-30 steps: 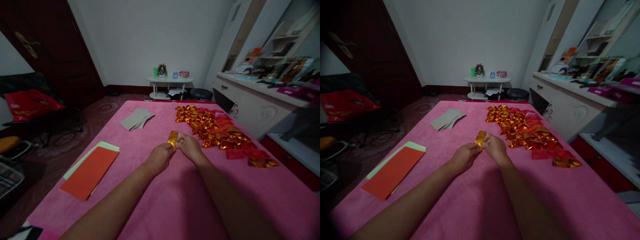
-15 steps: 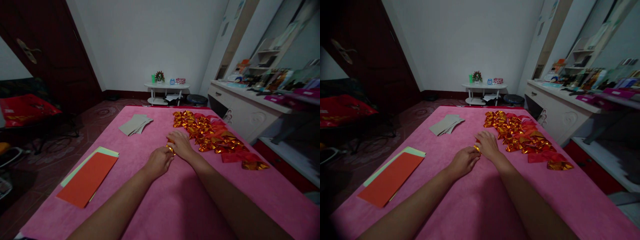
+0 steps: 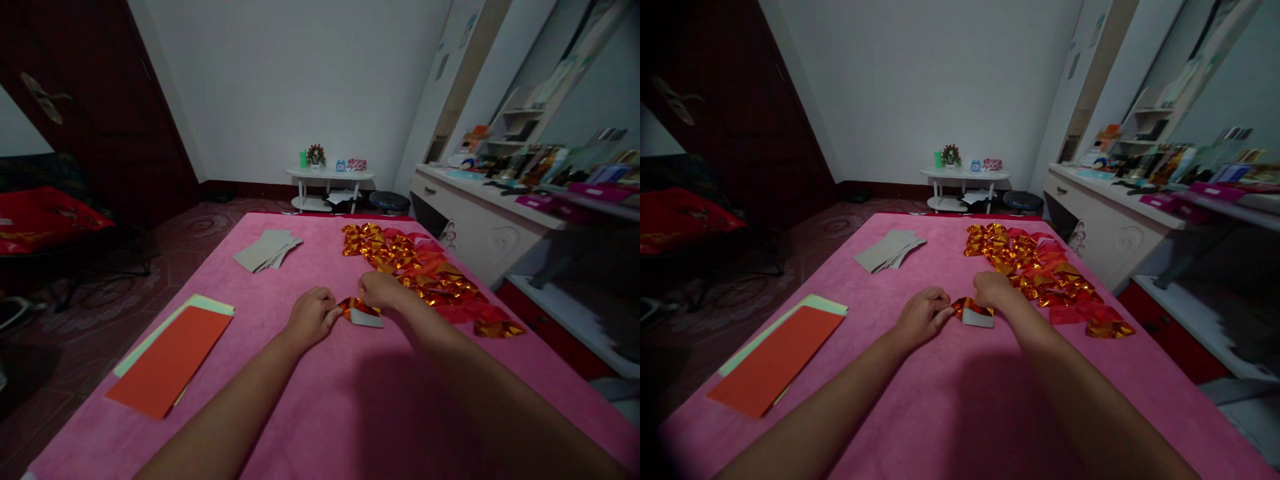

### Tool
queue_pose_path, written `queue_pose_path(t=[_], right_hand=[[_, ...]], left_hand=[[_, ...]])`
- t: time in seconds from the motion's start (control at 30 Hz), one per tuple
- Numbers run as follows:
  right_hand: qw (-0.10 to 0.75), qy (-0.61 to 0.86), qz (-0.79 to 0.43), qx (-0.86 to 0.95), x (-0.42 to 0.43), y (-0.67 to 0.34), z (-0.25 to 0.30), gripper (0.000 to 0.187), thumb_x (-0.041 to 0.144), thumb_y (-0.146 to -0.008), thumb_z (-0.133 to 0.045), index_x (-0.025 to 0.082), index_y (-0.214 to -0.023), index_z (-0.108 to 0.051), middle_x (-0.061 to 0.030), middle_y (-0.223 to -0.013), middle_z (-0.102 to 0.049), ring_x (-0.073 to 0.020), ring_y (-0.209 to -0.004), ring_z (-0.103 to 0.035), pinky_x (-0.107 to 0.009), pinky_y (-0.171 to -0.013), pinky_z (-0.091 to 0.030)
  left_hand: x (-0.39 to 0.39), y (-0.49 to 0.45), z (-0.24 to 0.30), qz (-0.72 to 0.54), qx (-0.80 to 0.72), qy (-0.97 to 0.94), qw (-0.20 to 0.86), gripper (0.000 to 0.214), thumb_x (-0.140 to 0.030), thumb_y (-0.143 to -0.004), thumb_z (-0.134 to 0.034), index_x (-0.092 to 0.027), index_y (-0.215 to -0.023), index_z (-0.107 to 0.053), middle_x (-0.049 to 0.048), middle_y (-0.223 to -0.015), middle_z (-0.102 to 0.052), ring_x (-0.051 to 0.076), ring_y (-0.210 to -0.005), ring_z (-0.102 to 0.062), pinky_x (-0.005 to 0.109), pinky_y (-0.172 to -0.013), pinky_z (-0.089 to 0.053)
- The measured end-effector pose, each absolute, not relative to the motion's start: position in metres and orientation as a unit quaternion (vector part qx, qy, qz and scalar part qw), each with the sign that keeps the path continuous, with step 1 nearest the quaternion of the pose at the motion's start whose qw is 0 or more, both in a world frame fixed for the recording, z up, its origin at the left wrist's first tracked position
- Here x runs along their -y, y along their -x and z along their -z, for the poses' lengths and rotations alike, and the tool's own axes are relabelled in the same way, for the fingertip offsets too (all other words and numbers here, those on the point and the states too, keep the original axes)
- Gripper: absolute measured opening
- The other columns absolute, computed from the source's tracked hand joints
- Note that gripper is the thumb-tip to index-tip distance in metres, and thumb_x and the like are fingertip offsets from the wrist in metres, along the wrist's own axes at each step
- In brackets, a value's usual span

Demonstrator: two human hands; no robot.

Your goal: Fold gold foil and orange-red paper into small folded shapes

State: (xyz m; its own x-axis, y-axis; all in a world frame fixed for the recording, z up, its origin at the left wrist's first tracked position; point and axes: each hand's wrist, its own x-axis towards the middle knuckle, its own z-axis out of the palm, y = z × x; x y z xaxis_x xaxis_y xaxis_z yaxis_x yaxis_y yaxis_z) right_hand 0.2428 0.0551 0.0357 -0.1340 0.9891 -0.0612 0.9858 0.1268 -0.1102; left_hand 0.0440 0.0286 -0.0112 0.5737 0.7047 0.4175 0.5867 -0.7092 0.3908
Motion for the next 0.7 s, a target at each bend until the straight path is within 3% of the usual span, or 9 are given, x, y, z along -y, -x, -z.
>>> queue_pose_path(t=[0.13, 0.33, 0.53, 0.7], right_hand=[[0.019, 0.677, -0.085, 0.73, -0.04, -0.248, -0.037, 0.008, 0.019, -0.069, -0.065, 0.019, -0.061, -0.066, -0.0073, -0.066, -0.067, -0.0174, -0.058, -0.058, -0.026, -0.052, -0.031], [0.116, 0.684, -0.108, 0.712, -0.039, -0.242, -0.018, 0.038, 0.041, -0.088, -0.046, 0.019, -0.063, -0.064, -0.0051, -0.066, -0.066, -0.0134, -0.058, -0.055, -0.024, -0.051, -0.03], [0.202, 0.663, -0.193, 0.694, -0.04, -0.246, 0.001, 0.023, 0.039, -0.066, -0.071, 0.018, -0.058, -0.064, 0.0027, -0.051, -0.057, -0.0095, -0.05, -0.046, -0.021, -0.046, -0.025], [0.282, 0.616, -0.266, 0.686, -0.034, -0.248, 0.012, 0.017, 0.033, -0.064, -0.068, 0.017, -0.063, -0.067, 0.0022, -0.056, -0.059, -0.0103, -0.054, -0.049, -0.02, -0.047, -0.03]], left_hand=[[-0.032, -0.046, 0.013, -0.282, -0.335, -0.892, 0.109, 0.023, -0.03, -0.089, -0.052, -0.018, -0.082, -0.071, 0.0061, -0.09, -0.065, 0.018, -0.087, -0.056, 0.03, -0.078, -0.045], [-0.031, -0.047, 0.01, -0.267, -0.291, -0.913, 0.102, 0.018, -0.019, -0.087, -0.053, -0.018, -0.084, -0.07, 0.0067, -0.089, -0.066, 0.018, -0.09, -0.056, 0.031, -0.081, -0.044], [-0.032, -0.047, 0.013, -0.279, -0.278, -0.91, 0.129, 0.017, -0.019, -0.087, -0.054, -0.018, -0.086, -0.071, 0.0057, -0.088, -0.069, 0.017, -0.089, -0.058, 0.03, -0.083, -0.045], [-0.039, -0.052, 0.022, -0.319, -0.327, -0.864, 0.21, 0.012, -0.019, -0.083, -0.06, -0.018, -0.077, -0.071, 0.0045, -0.083, -0.068, 0.015, -0.08, -0.059, 0.027, -0.076, -0.045]])
